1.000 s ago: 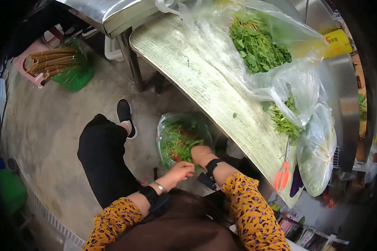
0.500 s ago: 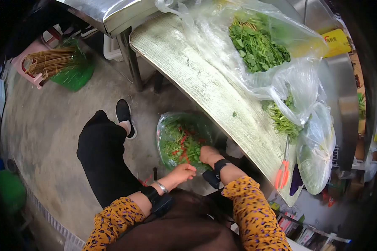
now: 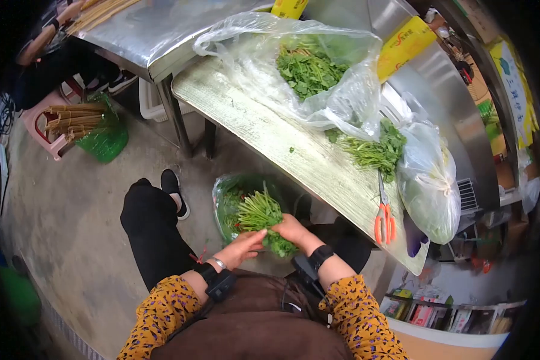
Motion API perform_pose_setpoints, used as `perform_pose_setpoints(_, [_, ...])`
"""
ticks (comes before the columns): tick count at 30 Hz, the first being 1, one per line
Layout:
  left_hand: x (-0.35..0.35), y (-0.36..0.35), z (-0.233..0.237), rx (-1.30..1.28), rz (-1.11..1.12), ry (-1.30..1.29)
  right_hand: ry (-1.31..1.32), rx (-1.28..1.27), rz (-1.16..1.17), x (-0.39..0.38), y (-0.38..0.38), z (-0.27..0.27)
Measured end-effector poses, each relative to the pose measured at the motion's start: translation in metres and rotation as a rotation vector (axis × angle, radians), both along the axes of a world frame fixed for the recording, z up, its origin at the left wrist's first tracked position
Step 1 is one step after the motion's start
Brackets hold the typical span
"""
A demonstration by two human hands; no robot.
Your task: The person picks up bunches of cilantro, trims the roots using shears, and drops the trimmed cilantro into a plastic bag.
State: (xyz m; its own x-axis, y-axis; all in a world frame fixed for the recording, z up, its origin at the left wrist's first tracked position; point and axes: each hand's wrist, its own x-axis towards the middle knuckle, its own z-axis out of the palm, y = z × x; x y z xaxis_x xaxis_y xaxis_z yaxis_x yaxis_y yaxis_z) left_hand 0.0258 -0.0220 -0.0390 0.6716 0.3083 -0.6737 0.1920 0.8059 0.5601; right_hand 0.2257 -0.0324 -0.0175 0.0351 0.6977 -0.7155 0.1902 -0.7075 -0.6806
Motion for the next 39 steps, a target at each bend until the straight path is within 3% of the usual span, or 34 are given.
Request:
perform_pose_setpoints(2, [0.001,-0.001,-0.007,-0.063,0.18,-0.163,-0.527,0.446,0.311,-0.013,-0.009,-0.003])
perform_pose_setpoints(3, [0.007,-0.003,-0.009,-0.139,0.281,-0.159,-0.829,0.368,0.441,-0.035,-0.011,0.029])
perform_pose_setpoints(4, [0.009,-0.003,-0.005,-0.125,0.276,-0.157,-0.829,0.379,0.43,-0.045,-0.014,0.039])
perform_pose_setpoints(6, [0.011,-0.004,0.003,-0.232,0.464,-0.461,-0.984,0.531,0.565,-0.058,-0.024,0.048])
perform_pose_setpoints(7, [0.014,-0.003,0.009,-0.288,0.599,-0.444,-1.01,0.627,0.589,-0.06,-0.029,0.045])
perform_pose_setpoints(10, [0.015,0.001,0.019,-0.209,0.674,-0.275,-1.124,0.736,0.629,-0.072,-0.04,0.055])
perform_pose_setpoints(16, [0.007,0.007,0.031,-0.105,0.68,-0.376,-0.868,0.805,0.674,-0.064,-0.052,0.099])
perform_pose_setpoints(18, [0.003,0.008,0.041,0.069,0.671,-0.35,-0.8,0.849,0.653,-0.055,-0.054,0.108])
perform_pose_setpoints(20, [-0.003,0.01,0.051,0.094,0.651,-0.348,-0.592,0.929,0.434,-0.044,-0.057,0.114])
perform_pose_setpoints(22, [-0.008,0.009,0.06,0.241,0.592,-0.286,-0.439,0.758,0.197,-0.038,-0.059,0.118])
perform_pose_setpoints(24, [-0.013,0.005,0.074,0.293,0.547,-0.323,-0.322,0.668,0.171,-0.033,-0.051,0.111])
perform_pose_setpoints(28, [-0.013,-0.002,0.071,0.431,0.29,-0.325,-0.114,0.669,0.187,-0.042,-0.033,0.091])
perform_pose_setpoints(30, [-0.02,0.003,0.078,0.45,0.005,-0.34,0.36,0.461,0.209,-0.055,-0.021,0.097])
perform_pose_setpoints(33, [-0.029,-0.004,0.071,0.677,-0.064,-0.353,0.423,0.463,0.263,-0.062,-0.017,0.081])
perform_pose_setpoints(34, [-0.031,-0.001,0.039,0.484,-0.276,-0.209,0.488,0.448,0.204,-0.065,-0.018,0.081])
perform_pose_setpoints(35, [-0.029,0.0,0.044,0.626,-0.188,-0.369,0.455,0.516,0.236,-0.067,-0.017,0.089])
perform_pose_setpoints(36, [-0.023,-0.001,0.045,0.866,-0.027,-0.367,0.467,0.433,0.123,-0.071,-0.023,0.098])
perform_pose_setpoints(39, [-0.017,0.006,0.037,1.034,0.079,-0.352,0.409,0.39,0.1,-0.075,-0.032,0.122])
